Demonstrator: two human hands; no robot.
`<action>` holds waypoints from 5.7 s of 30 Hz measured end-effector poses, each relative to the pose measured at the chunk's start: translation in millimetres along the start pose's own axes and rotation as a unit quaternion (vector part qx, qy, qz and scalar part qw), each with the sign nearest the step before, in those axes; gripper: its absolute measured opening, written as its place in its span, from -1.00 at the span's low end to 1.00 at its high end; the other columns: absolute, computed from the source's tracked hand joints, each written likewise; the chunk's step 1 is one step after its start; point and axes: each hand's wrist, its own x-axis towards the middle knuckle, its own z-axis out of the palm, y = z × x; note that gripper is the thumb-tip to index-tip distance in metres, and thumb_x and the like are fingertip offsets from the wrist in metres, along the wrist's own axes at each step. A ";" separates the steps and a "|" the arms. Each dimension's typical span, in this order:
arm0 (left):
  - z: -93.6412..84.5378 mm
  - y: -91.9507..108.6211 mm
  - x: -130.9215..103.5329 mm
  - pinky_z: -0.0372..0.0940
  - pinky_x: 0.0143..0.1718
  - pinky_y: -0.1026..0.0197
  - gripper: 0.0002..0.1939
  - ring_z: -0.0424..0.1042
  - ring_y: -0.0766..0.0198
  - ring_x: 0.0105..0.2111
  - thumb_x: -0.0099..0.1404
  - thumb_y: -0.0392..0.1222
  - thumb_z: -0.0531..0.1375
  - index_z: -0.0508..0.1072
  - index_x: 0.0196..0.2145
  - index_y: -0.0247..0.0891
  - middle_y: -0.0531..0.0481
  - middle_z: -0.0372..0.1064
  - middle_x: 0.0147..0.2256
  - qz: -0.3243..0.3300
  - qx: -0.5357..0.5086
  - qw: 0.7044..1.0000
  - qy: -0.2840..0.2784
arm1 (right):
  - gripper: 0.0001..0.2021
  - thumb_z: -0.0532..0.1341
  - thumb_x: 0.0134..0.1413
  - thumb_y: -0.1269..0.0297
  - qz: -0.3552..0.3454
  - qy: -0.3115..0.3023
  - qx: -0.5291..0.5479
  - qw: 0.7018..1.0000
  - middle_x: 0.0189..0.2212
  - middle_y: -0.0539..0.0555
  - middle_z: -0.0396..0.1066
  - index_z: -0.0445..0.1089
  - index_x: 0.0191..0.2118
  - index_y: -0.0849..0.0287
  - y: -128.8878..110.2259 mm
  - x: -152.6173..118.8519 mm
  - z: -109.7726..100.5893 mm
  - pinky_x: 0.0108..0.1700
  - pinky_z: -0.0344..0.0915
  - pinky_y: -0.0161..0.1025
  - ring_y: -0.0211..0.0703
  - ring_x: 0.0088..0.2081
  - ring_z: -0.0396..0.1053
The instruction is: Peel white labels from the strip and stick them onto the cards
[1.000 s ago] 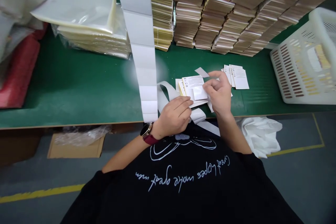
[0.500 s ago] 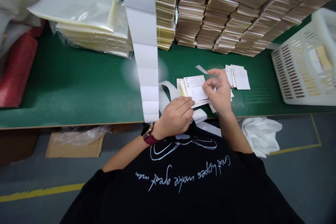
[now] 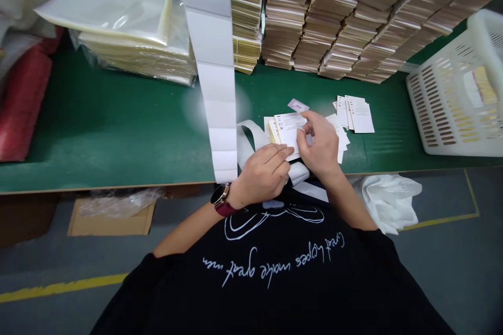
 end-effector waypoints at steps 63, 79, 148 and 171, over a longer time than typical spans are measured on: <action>1.5 1.0 -5.5 0.36 0.12 -0.08 -0.93 0.37 0.04 0.12 0.18 -0.37 0.14 0.41 -0.36 -0.32 -0.16 0.45 0.03 0.039 -0.037 0.997 -0.051 | -0.94 0.20 -0.04 0.30 0.158 -0.114 0.216 0.957 -0.53 -0.08 0.31 0.34 -0.45 0.15 11.8 19.1 -35.4 -0.35 0.17 -0.25 -0.31 -0.45 0.23; 3.9 -0.3 -6.6 0.36 0.11 -0.08 -0.92 0.38 0.03 0.12 0.18 -0.38 0.13 0.42 -0.36 -0.32 -0.15 0.46 0.02 0.035 -0.044 0.997 -0.045 | -0.94 0.15 0.04 0.33 0.128 -0.133 0.156 0.970 -0.53 -0.08 0.27 0.28 -0.42 0.13 9.7 14.3 -25.0 -0.41 0.15 -0.28 -0.31 -0.48 0.20; -17.9 5.8 5.7 0.40 -0.12 0.08 -0.81 0.44 0.23 -0.17 0.27 -0.37 0.12 0.43 -0.18 -0.19 -0.01 0.48 -0.26 -0.069 -0.104 0.988 0.089 | -0.25 0.24 0.11 0.42 -0.017 -0.065 0.372 0.926 -0.14 0.00 0.38 -0.05 0.32 -0.23 -25.8 -46.0 -17.4 -0.28 0.45 -0.24 -0.26 -0.28 0.38; -1.2 1.5 5.0 0.44 -0.23 0.07 -0.92 0.45 0.18 -0.23 0.23 -0.40 0.13 0.41 -0.32 -0.32 -0.10 0.45 -0.32 -0.055 -0.048 0.995 0.073 | -0.50 0.14 0.12 0.36 -0.089 0.149 0.235 0.956 -0.44 -0.05 0.27 0.09 0.16 -0.14 -18.1 -32.8 -39.6 -0.21 0.33 -0.03 -0.17 -0.39 0.29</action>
